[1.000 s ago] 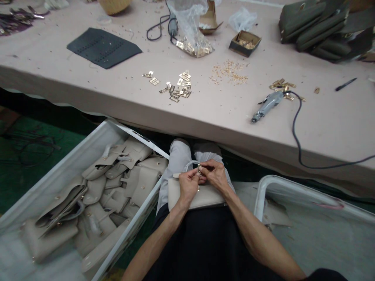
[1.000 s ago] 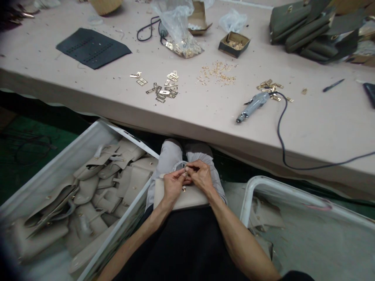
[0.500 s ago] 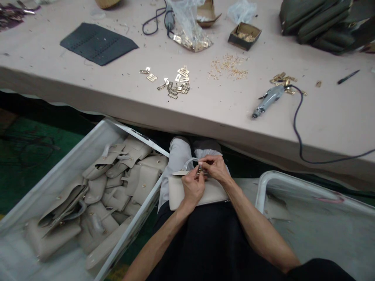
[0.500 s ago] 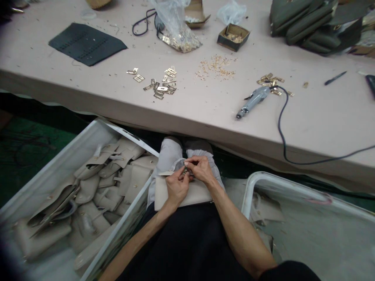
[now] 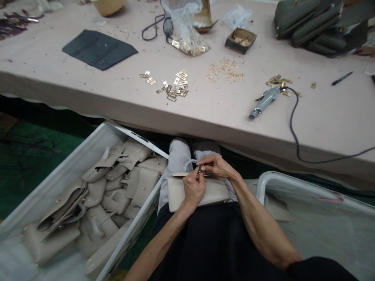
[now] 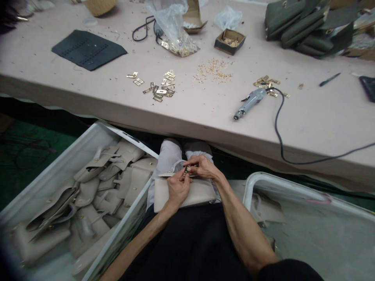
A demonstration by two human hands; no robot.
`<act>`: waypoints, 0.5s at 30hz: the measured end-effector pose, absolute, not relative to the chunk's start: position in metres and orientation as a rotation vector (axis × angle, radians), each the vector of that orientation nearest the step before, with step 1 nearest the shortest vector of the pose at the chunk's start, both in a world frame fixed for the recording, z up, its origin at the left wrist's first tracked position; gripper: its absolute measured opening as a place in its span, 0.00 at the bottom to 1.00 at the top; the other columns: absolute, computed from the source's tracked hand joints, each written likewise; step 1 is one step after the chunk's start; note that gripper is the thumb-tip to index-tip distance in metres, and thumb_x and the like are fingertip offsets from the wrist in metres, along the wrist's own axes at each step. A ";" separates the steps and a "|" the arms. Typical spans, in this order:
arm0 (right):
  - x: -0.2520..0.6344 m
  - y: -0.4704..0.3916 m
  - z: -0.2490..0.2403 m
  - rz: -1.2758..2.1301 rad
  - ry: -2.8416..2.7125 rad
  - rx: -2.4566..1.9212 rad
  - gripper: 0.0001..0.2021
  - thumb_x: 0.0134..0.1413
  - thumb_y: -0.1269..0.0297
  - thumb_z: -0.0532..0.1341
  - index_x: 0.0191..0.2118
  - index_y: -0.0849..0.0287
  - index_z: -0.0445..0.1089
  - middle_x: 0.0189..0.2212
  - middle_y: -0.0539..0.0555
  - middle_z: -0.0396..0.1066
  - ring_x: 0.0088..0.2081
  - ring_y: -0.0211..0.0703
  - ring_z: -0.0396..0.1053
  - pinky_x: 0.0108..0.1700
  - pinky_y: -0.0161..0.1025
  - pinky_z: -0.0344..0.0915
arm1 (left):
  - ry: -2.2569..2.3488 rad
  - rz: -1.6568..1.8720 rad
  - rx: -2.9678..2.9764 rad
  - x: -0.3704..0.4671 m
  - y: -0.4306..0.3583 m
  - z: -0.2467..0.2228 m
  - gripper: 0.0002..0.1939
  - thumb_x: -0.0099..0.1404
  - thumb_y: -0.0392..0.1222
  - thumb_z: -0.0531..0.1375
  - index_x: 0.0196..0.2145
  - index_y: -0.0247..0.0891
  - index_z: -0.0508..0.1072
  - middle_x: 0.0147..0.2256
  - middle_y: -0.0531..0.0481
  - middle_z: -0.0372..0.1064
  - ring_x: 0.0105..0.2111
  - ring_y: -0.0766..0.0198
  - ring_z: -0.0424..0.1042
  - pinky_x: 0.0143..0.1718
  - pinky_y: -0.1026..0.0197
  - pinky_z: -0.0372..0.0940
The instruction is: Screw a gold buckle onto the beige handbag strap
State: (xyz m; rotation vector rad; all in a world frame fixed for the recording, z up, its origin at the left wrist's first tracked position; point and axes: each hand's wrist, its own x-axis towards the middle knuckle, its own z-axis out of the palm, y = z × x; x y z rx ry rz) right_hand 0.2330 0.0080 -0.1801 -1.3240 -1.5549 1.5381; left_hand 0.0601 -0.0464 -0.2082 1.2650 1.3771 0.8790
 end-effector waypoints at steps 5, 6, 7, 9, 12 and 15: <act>0.243 0.020 -0.177 1.695 -1.559 -1.188 0.16 0.52 0.55 0.70 0.44 0.57 0.83 0.34 0.53 0.76 0.32 0.43 0.74 0.35 0.37 0.71 | 1.355 0.910 1.260 0.060 -0.047 -0.209 0.16 0.63 0.43 0.64 0.49 0.40 0.82 0.35 0.42 0.82 0.33 0.52 0.80 0.39 0.56 0.75; 0.243 0.020 -0.178 1.698 -1.551 -1.171 0.16 0.52 0.55 0.70 0.44 0.57 0.83 0.34 0.53 0.76 0.31 0.43 0.74 0.35 0.37 0.71 | 1.355 0.921 1.261 0.060 -0.047 -0.209 0.16 0.63 0.42 0.64 0.48 0.40 0.82 0.35 0.42 0.82 0.33 0.53 0.80 0.38 0.57 0.75; 0.243 0.020 -0.179 1.691 -1.550 -1.158 0.15 0.52 0.55 0.70 0.44 0.57 0.83 0.33 0.53 0.76 0.31 0.43 0.74 0.34 0.38 0.71 | 1.355 0.931 1.262 0.059 -0.047 -0.209 0.16 0.63 0.42 0.64 0.48 0.40 0.82 0.35 0.42 0.82 0.33 0.53 0.80 0.38 0.57 0.75; 0.241 0.020 -0.181 1.660 -1.562 -1.147 0.15 0.52 0.56 0.71 0.43 0.58 0.83 0.33 0.54 0.76 0.31 0.43 0.74 0.34 0.37 0.71 | 1.356 0.940 1.279 0.059 -0.047 -0.209 0.15 0.63 0.41 0.64 0.47 0.40 0.82 0.35 0.42 0.82 0.32 0.54 0.80 0.37 0.58 0.74; 0.240 0.017 -0.185 1.630 -1.582 -1.150 0.16 0.53 0.56 0.71 0.44 0.59 0.83 0.34 0.55 0.76 0.32 0.42 0.74 0.34 0.36 0.71 | 1.374 0.902 1.357 0.060 -0.048 -0.209 0.16 0.66 0.41 0.61 0.49 0.38 0.81 0.35 0.42 0.82 0.31 0.56 0.80 0.35 0.60 0.74; 0.239 0.014 -0.189 1.616 -1.563 -1.181 0.15 0.54 0.56 0.70 0.44 0.60 0.83 0.34 0.55 0.75 0.31 0.42 0.74 0.34 0.37 0.71 | 1.400 0.853 1.421 0.062 -0.048 -0.208 0.16 0.69 0.41 0.58 0.50 0.35 0.80 0.36 0.41 0.82 0.30 0.58 0.81 0.33 0.62 0.74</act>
